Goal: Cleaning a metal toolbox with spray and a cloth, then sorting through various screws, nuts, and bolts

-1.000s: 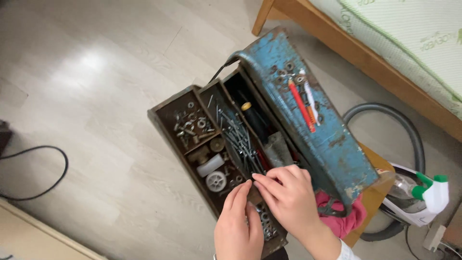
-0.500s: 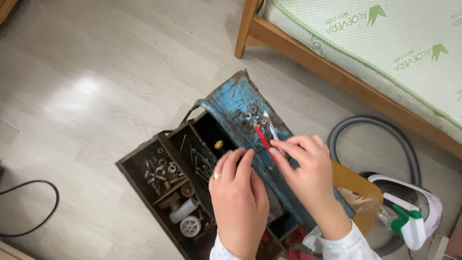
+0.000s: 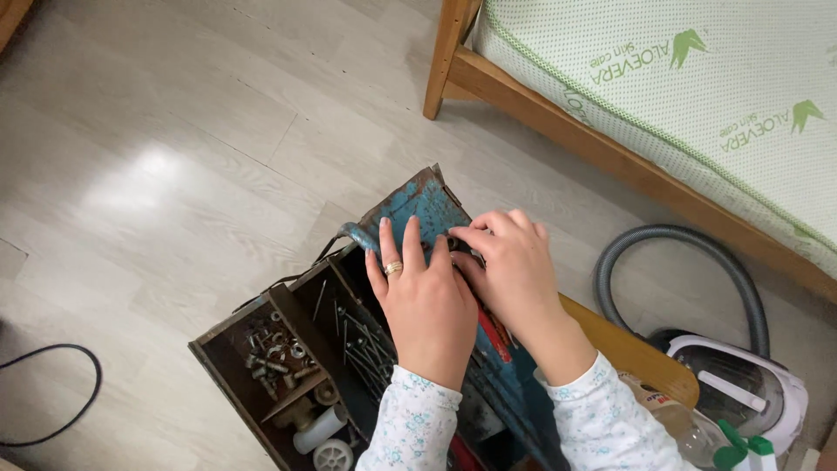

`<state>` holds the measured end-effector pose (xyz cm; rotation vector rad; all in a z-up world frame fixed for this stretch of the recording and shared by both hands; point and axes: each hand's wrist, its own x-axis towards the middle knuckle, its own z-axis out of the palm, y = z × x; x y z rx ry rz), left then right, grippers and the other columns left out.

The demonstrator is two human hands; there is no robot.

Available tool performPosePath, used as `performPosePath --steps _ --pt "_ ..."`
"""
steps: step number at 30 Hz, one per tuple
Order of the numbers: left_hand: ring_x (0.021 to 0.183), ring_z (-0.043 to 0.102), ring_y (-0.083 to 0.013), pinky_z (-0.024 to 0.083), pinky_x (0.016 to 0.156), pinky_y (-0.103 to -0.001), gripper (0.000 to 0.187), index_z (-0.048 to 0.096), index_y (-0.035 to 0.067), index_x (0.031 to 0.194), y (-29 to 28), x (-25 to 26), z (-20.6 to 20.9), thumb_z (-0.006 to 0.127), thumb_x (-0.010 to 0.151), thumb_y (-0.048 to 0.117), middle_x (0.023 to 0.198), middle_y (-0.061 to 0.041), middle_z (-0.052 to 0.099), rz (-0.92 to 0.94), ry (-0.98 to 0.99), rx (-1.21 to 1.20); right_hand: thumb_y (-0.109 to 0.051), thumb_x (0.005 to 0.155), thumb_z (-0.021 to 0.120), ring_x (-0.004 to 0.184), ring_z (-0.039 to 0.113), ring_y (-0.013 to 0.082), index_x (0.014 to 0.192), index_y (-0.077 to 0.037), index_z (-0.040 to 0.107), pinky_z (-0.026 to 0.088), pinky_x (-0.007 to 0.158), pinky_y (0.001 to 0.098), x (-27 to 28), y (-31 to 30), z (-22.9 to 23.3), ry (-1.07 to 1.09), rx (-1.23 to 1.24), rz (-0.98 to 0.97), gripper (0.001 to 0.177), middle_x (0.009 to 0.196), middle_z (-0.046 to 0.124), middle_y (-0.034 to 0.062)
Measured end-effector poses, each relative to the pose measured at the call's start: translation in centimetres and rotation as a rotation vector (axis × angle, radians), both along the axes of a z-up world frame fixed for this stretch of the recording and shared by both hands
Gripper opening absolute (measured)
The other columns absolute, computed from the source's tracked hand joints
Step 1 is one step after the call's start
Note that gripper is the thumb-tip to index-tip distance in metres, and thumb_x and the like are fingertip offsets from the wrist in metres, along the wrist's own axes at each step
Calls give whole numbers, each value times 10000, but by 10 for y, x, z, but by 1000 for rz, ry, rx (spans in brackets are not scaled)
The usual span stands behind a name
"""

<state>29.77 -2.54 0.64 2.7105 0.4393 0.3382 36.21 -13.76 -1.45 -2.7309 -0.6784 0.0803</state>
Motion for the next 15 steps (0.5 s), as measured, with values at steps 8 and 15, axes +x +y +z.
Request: performPosePath --steps 8,15 --pt "1503 343 -420 220 1190 -605 343 774 94 1109 0 3 -9 647 801 176 1450 -153 574 -4 49 8 -305 860 761 988 564 181 1078 -287 753 442 842 384 3 1 -4 12 -7 24 219 989 632 -85" --pt "1510 337 -413 188 1202 -611 374 771 104 1125 -2 4 -12 634 782 162 1444 -148 581 -3 28 -11 -304 890 718 1003 562 180 1095 -289 734 439 847 372 4 0 -7 -21 -16 56 206 992 616 -79"
